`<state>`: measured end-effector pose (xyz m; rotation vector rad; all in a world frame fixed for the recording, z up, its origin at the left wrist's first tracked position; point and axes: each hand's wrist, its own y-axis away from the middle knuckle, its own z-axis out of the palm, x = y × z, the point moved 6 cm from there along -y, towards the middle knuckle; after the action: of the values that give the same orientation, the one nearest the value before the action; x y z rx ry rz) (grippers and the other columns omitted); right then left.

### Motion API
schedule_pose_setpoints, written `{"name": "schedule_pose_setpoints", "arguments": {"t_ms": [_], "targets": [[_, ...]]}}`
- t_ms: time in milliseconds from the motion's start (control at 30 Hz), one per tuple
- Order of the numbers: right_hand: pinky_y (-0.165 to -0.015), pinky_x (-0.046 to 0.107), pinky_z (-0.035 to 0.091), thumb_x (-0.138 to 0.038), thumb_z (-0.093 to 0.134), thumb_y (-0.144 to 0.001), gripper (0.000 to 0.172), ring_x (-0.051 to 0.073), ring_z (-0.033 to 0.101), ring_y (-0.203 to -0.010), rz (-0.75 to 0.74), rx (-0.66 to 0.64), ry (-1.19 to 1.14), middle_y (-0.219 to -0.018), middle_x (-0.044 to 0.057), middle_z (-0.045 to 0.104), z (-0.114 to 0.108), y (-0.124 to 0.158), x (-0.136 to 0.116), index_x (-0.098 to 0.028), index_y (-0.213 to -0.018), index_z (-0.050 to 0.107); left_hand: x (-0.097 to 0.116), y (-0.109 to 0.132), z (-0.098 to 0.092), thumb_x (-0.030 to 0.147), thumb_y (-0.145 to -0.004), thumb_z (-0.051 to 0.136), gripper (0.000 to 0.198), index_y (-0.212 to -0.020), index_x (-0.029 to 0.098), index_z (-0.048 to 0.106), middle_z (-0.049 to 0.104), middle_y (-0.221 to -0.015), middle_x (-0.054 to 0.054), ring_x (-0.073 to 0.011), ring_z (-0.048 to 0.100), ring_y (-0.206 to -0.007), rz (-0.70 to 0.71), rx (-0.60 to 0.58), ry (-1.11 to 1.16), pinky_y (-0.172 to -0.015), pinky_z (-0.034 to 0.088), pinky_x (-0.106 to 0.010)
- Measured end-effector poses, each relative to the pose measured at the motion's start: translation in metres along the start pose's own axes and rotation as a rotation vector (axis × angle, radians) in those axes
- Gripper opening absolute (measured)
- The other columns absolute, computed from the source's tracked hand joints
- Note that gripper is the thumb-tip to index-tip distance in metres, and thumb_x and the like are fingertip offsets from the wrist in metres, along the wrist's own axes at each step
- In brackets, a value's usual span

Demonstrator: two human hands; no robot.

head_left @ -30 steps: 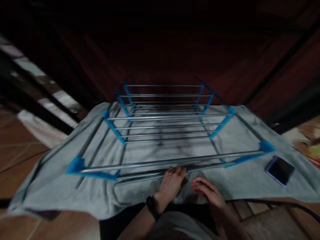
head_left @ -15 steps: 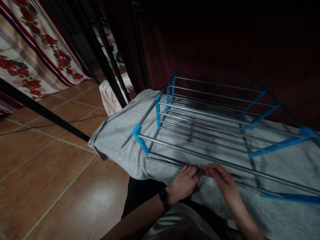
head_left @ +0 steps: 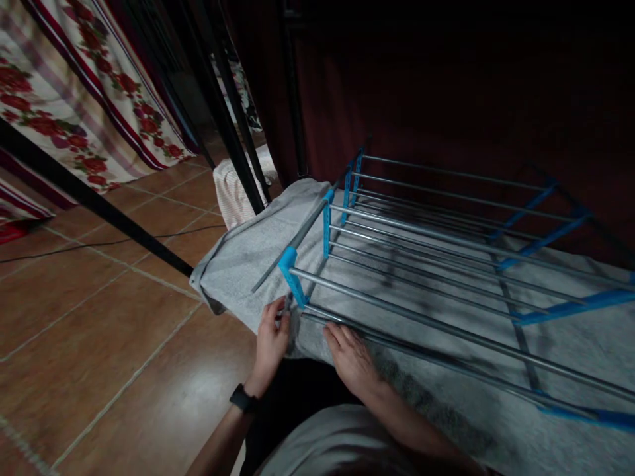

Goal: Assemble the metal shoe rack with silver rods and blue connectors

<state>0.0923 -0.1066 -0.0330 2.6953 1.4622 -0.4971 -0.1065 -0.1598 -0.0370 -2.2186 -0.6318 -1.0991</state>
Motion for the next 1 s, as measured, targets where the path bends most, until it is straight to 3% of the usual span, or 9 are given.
{"name": "schedule_pose_setpoints", "arguments": {"t_ms": [133, 300, 500, 667, 867, 1000], "targets": [[-0.101, 0.045, 0.047, -0.002, 0.041, -0.092, 0.053, 0.026, 0.055, -0.119, -0.004, -0.053, 0.108, -0.144, 0.016, 0.053, 0.013, -0.02, -0.011, -0.014, -0.143, 0.048, 0.015, -0.014, 0.016, 0.029, -0.089, 0.054, 0.034, -0.121, 0.02, 0.06, 0.062, -0.113, -0.009, -0.0226, 0.06, -0.105, 0.038, -0.031, 0.056, -0.091, 0.052, -0.04], [-0.092, 0.045, 0.049, -0.004, 0.034, -0.094, 0.052, 0.026, 0.059, -0.106, 0.031, -0.08, 0.156, -0.129, 0.015, 0.063, 0.017, -0.038, -0.017, -0.016, -0.141, 0.05, 0.022, -0.019, 0.025, 0.025, -0.088, 0.053, 0.027, -0.112, 0.02, 0.062, 0.062, -0.112, -0.009, -0.0222, 0.06, -0.103, 0.057, -0.062, 0.073, -0.092, 0.052, -0.039], [-0.088, 0.04, 0.05, -0.004, 0.033, -0.095, 0.039, 0.025, 0.058, -0.102, 0.02, -0.084, 0.239, -0.111, 0.012, 0.066, 0.014, -0.054, -0.024, -0.015, -0.115, 0.064, 0.016, -0.02, 0.024, 0.028, -0.088, 0.052, 0.026, -0.11, 0.018, 0.063, 0.062, -0.112, -0.011, -0.0236, 0.06, -0.105, 0.048, -0.081, 0.081, -0.094, 0.051, -0.04], [-0.092, 0.04, 0.049, -0.005, 0.031, -0.096, 0.036, 0.024, 0.06, -0.1, 0.058, -0.068, 0.192, -0.112, 0.013, 0.064, -0.004, -0.059, -0.024, -0.016, -0.116, 0.059, 0.013, -0.024, 0.021, 0.028, -0.087, 0.053, 0.024, -0.107, 0.02, 0.066, 0.063, -0.114, -0.01, -0.0235, 0.06, -0.107, 0.028, -0.073, 0.121, -0.096, 0.051, -0.041], [-0.085, 0.035, 0.051, -0.007, 0.028, -0.098, 0.039, 0.024, 0.061, -0.101, 0.041, -0.101, 0.147, -0.113, 0.013, 0.062, -0.037, -0.066, -0.022, -0.018, -0.125, 0.053, 0.012, -0.041, 0.0, 0.029, -0.082, 0.058, 0.031, -0.11, 0.02, 0.067, 0.068, -0.115, -0.009, -0.0249, 0.062, -0.109, -0.065, -0.031, 0.292, -0.1, 0.048, -0.043], [-0.085, 0.034, 0.051, -0.008, 0.032, -0.096, 0.051, 0.023, 0.062, -0.101, -0.035, -0.139, 0.122, -0.119, 0.013, 0.059, -0.045, -0.067, -0.02, -0.022, -0.145, 0.039, 0.019, -0.045, 0.003, 0.027, -0.075, 0.064, 0.036, -0.11, 0.019, 0.069, 0.071, -0.11, -0.008, -0.0252, 0.064, -0.105, -0.192, -0.152, 0.503, -0.099, 0.048, -0.042]]}}
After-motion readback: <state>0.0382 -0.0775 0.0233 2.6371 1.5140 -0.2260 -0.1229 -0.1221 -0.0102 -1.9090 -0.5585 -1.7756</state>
